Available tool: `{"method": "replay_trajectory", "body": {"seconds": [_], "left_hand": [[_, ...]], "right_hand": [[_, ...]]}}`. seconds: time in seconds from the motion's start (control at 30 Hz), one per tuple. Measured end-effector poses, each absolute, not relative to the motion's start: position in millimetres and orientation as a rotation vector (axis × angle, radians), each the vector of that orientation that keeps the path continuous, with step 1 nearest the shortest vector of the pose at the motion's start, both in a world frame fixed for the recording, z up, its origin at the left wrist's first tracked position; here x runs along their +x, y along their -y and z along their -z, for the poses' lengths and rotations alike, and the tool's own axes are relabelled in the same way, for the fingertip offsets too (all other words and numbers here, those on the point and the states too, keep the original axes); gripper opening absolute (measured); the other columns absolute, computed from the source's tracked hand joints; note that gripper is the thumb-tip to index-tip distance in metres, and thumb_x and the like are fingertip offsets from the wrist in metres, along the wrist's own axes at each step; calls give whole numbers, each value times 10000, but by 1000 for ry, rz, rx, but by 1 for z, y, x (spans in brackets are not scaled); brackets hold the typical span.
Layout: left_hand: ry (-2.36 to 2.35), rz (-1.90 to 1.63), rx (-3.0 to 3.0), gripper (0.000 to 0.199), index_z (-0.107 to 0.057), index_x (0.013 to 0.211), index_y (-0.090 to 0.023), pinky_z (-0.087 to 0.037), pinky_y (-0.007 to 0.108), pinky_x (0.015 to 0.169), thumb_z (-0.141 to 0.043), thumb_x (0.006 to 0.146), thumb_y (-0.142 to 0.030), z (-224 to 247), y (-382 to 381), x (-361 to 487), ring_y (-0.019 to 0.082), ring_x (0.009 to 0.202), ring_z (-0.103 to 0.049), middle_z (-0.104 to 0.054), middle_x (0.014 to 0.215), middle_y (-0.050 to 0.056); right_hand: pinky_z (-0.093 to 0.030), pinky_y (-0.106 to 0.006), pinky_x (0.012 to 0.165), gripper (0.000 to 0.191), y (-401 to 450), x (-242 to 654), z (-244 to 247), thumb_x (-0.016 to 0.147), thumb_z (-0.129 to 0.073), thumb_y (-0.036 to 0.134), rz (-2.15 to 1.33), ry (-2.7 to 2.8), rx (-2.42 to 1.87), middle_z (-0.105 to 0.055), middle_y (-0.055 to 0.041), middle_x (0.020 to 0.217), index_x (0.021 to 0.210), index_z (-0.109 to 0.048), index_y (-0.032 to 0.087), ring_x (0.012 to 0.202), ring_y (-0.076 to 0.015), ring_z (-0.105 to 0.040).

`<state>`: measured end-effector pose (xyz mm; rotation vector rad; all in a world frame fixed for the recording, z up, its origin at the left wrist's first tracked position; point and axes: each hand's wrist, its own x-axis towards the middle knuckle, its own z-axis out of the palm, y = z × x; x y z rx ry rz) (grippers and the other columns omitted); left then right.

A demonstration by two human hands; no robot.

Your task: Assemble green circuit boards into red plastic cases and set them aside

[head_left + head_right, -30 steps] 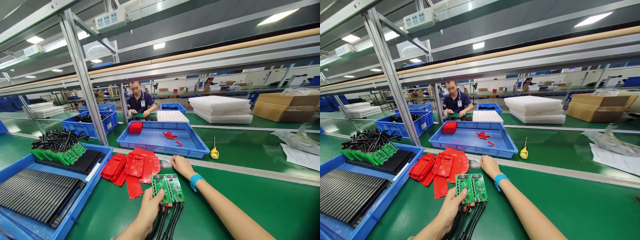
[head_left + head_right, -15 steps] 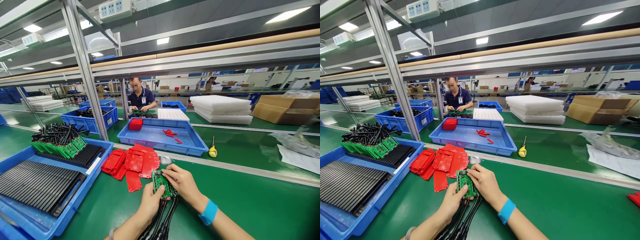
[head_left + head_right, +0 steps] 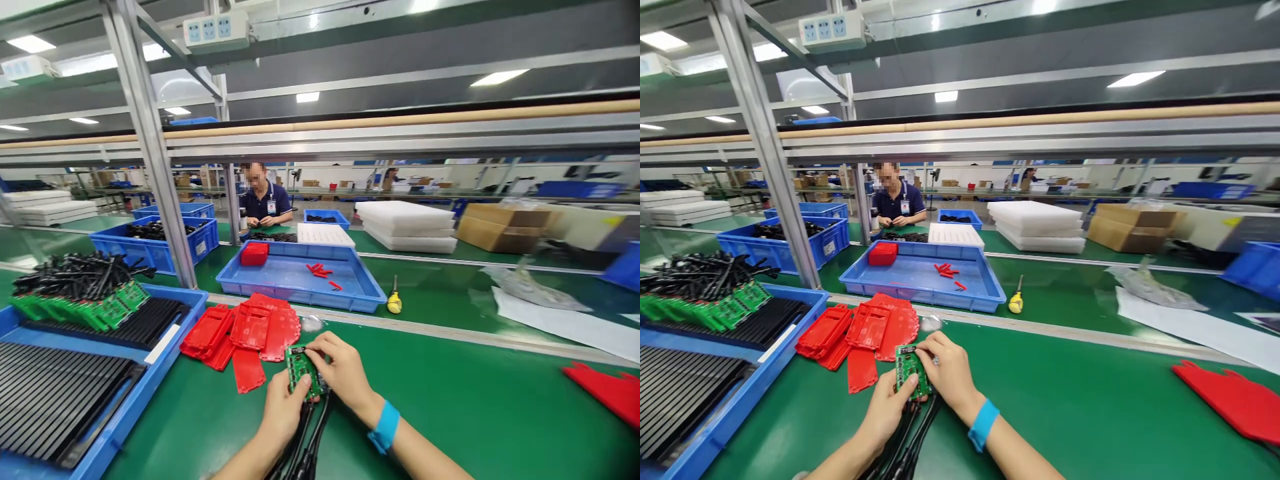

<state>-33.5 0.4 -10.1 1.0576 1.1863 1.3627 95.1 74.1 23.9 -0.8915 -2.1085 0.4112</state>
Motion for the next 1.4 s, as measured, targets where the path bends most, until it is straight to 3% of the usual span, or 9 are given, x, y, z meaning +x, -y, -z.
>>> {"method": "replay_trajectory", "body": {"seconds": [0.17, 0.3, 0.43, 0.53, 0.7, 0.93, 1.17, 1.27, 1.4], "left_hand": [[-1227, -1318, 1221, 515, -614, 780, -114, -459, 280, 623, -596, 776, -629, 20, -2, -39, 222, 681, -620, -662, 703, 67], [-1220, -1299, 1175, 517, -612, 763, -124, -459, 275, 584, -635, 736, -640, 24, -5, -43, 225, 658, -633, -666, 679, 69], [-1157, -1280, 903, 626, -606, 860, -128, -483, 286, 536, -710, 605, -690, 22, -7, -42, 237, 643, -658, -685, 739, 82], [-1124, -1302, 769, 670, -614, 907, -126, -509, 296, 556, -740, 563, -688, 18, -8, -40, 235, 660, -673, -698, 780, 90], [-1134, -1307, 685, 652, -618, 981, -116, -514, 275, 543, -722, 633, -658, 7, -5, -39, 238, 706, -688, -711, 832, 110], [-1082, -1337, 650, 666, -579, 1086, -101, -478, 225, 480, -707, 692, -624, 1, -4, -41, 209, 674, -683, -711, 890, 130], [-997, -1271, 655, 686, -635, 993, -52, -494, 217, 479, -732, 651, -638, -12, 3, -36, 160, 568, -642, -713, 815, 140], [-926, -1203, 614, 643, -643, 966, -63, -486, 210, 463, -748, 652, -614, -15, 10, -31, 150, 560, -629, -711, 796, 129], [-844, -1201, 522, 565, -635, 909, -88, -476, 218, 448, -783, 642, -563, -12, 18, -25, 149, 545, -614, -696, 745, 102]], "right_hand": [[-430, -264, 618, 128, -74, 91, -34, 816, -593, 102, -438, 2103, -1022, -585, -4, 737, 724, -599, 191, 668, -157, -563], [-425, -251, 636, 134, -67, 88, -44, 806, -574, 59, -521, 2198, -1004, -604, -6, 773, 735, -581, 174, 689, -150, -551], [-425, -202, 561, 112, -81, 96, -61, 877, -569, 161, -697, 2293, -920, -594, 42, 677, 768, -591, 171, 600, -113, -536], [-454, -250, 646, 174, -120, 108, -64, 961, -470, 217, -638, 2232, -1058, -594, 14, 745, 847, -583, 150, 684, -134, -558], [-501, -349, 751, 187, -176, 111, -32, 940, -576, 290, -538, 2196, -1405, -599, -9, 817, 842, -597, 133, 769, -161, -592], [-480, -355, 775, 207, -173, 110, -10, 912, -602, 335, -692, 2107, -1445, -589, -38, 909, 853, -590, 138, 837, -178, -572], [-339, -240, 433, 675, -85, 148, -20, 856, -259, 762, -1361, 1929, -1230, -487, 3, 566, 727, -540, 161, 461, -122, -433], [-369, -229, 447, 706, -41, 151, -9, 754, -390, 847, -1628, 1700, -1168, -553, -26, 589, 664, -535, 162, 511, -133, -509], [-389, -222, 487, 551, -15, 146, -1, 694, -688, 704, -1847, 1097, -969, -591, 3, 606, 737, -607, 161, 546, -129, -533]]}}
